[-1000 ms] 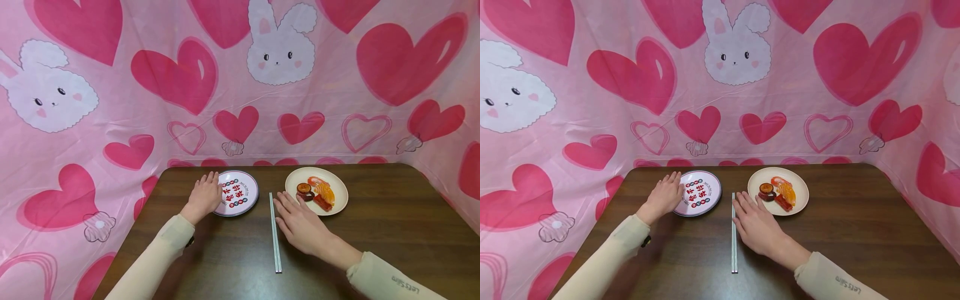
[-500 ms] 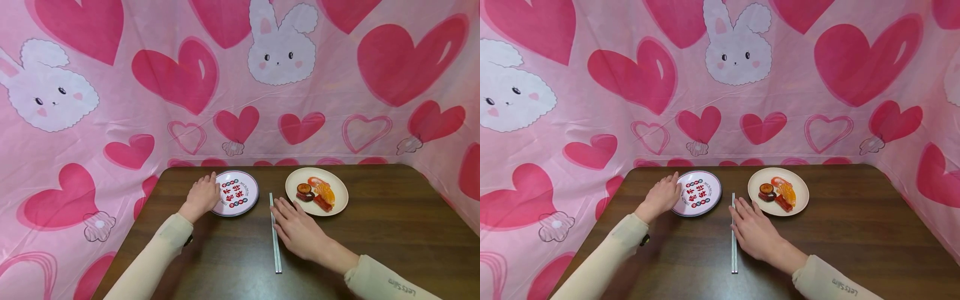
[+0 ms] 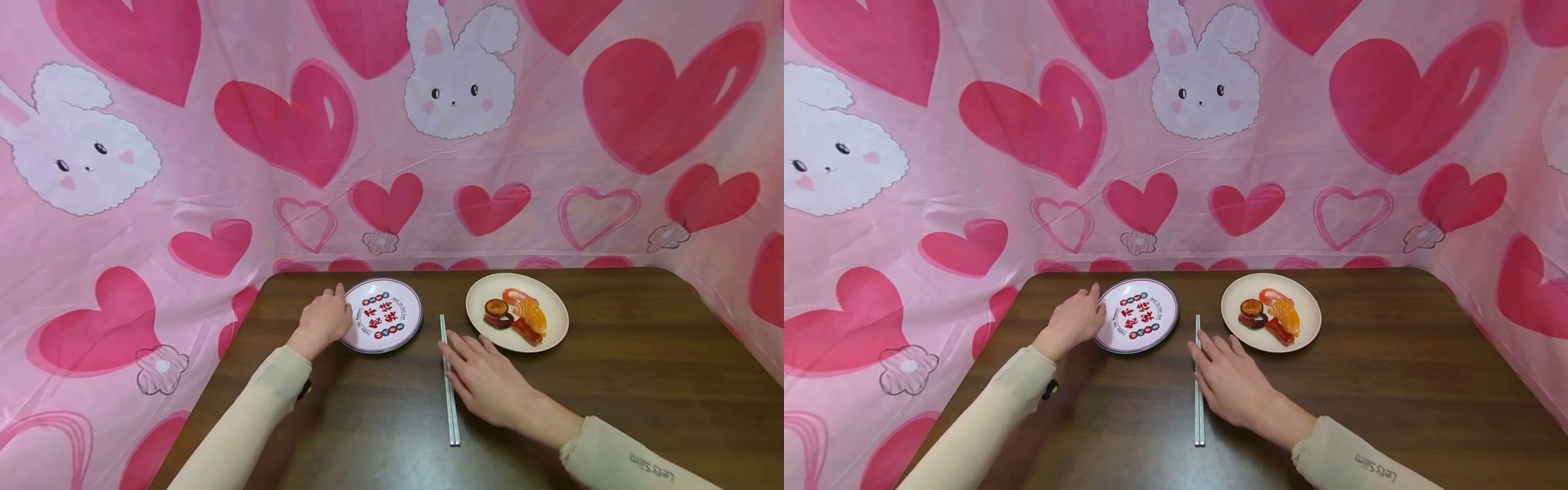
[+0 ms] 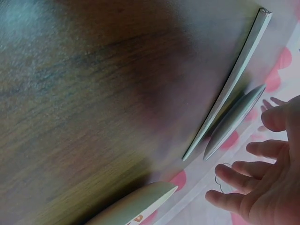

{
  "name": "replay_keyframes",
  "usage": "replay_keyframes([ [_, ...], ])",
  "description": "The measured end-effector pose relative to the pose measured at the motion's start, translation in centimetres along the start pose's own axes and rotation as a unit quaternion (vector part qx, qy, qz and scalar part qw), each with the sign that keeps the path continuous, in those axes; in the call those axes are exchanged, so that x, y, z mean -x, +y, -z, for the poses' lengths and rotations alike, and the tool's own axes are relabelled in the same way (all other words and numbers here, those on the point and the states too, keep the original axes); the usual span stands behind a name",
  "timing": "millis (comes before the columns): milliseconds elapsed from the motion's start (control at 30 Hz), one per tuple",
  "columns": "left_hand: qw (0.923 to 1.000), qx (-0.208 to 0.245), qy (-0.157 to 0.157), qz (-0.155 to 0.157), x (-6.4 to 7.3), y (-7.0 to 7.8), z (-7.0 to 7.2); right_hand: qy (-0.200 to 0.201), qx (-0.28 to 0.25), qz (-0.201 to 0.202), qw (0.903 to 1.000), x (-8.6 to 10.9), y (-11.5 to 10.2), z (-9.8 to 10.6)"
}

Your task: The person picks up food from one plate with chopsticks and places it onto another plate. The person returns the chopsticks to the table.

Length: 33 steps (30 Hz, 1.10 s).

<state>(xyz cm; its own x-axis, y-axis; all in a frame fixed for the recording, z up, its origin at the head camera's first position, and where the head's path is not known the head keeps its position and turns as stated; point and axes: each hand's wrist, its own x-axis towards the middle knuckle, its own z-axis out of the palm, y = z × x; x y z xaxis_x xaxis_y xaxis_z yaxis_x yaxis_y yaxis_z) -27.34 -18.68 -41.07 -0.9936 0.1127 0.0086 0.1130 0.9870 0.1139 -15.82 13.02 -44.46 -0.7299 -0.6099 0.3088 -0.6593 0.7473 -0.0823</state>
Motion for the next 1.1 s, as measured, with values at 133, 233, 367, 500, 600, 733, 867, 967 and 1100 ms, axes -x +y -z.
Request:
replay_keyframes([
  [133,0.9998,0.003,-0.010,0.019,-0.1,-0.4,0.0,0.010,0.009,0.014,0.9998,0.0,0.1,-0.1],
  [233,0.9992,0.008,-0.014,0.037,-0.2,-0.5,0.0,0.011,0.022,0.031,0.9992,0.0,0.2,-0.2],
  [367,0.9984,0.013,-0.018,0.052,-0.2,-0.6,-0.1,0.009,0.032,0.050,0.9982,-0.1,0.4,-0.3],
  [500,0.9985,0.015,-0.016,0.050,-0.3,-0.7,-0.2,0.002,0.036,0.058,0.9977,-0.2,0.6,-0.2],
  [600,0.9987,0.014,-0.017,0.046,-0.5,-0.9,-0.3,-0.007,0.037,0.063,0.9973,-0.2,0.7,-0.2],
  [733,0.9984,0.017,-0.023,0.048,-0.6,-1.0,-0.3,-0.016,0.035,0.065,0.9971,-0.3,0.8,-0.1],
  [867,0.9982,0.019,-0.028,0.048,-0.8,-1.2,-0.3,-0.024,0.032,0.066,0.9970,-0.3,0.9,0.0],
  [967,0.9980,0.021,-0.034,0.049,-0.9,-1.3,-0.4,-0.029,0.031,0.067,0.9969,-0.4,0.9,0.1],
  [1100,0.9980,0.021,-0.040,0.045,-0.9,-1.4,-0.5,-0.029,0.031,0.072,0.9965,-0.4,0.9,0.2],
])
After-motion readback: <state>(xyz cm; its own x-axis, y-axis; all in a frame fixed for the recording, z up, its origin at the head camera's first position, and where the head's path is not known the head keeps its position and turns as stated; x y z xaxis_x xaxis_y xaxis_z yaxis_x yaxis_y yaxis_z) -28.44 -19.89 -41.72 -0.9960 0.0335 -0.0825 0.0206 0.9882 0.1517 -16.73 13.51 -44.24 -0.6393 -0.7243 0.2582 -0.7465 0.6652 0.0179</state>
